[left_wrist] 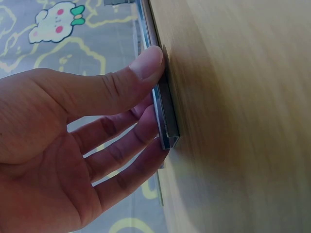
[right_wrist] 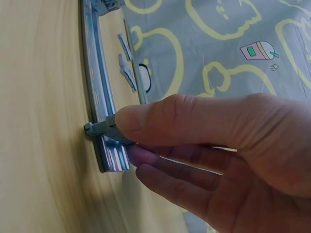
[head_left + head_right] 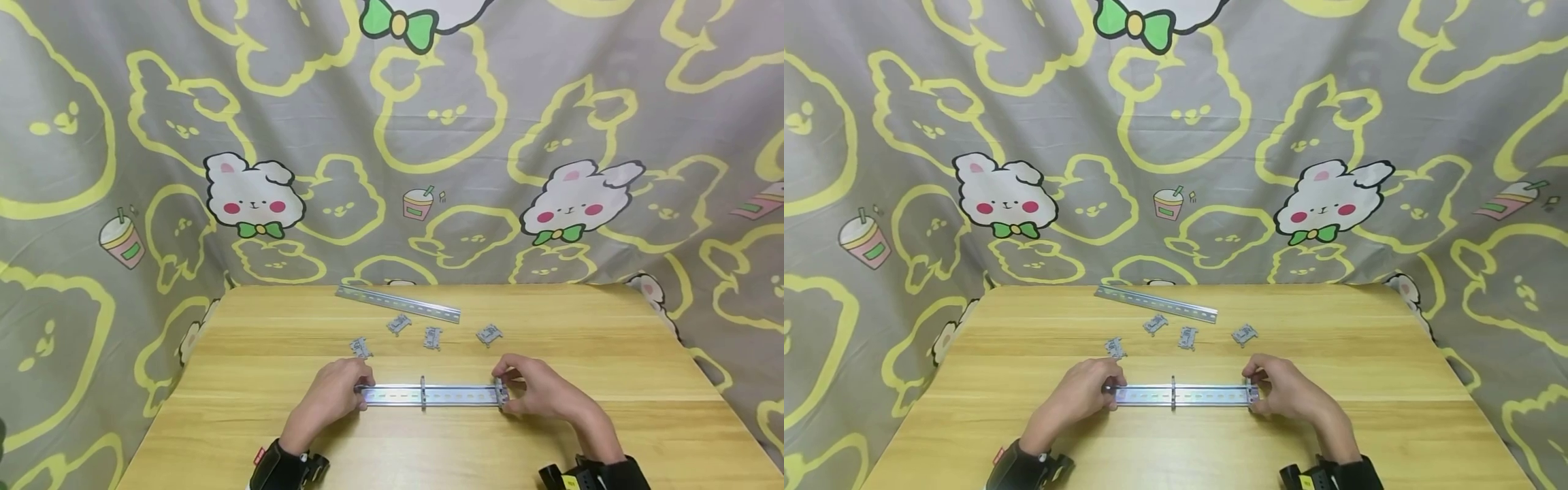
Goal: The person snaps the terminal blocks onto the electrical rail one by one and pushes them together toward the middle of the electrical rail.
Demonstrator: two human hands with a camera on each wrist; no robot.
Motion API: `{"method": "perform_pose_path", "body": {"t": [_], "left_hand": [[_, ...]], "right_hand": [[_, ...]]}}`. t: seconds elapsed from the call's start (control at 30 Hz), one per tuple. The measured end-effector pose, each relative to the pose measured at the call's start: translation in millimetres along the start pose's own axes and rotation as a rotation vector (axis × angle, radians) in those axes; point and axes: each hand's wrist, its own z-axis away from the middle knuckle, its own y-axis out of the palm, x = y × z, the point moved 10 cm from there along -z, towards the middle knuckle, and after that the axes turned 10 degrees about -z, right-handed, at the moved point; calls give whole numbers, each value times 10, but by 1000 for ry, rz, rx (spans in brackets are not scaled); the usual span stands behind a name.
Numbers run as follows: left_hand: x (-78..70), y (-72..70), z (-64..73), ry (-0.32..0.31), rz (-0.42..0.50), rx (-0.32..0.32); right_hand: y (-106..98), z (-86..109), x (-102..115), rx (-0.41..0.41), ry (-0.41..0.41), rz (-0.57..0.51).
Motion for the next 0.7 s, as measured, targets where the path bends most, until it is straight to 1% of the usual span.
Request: {"method": "perform_pose_path", "body": {"t": [0.2,0.47,0.7], "left_hand": [[4,-2,-1,-4,3,2],[-1,-6,-6,-5,7,3],[-4,1,-2,-5,9,4]], "right_hand": [[59,-60,47,-3,-25,13],[125,-111,83,-8,-27,10],[201,-162,152,-21,-69,44]]}}
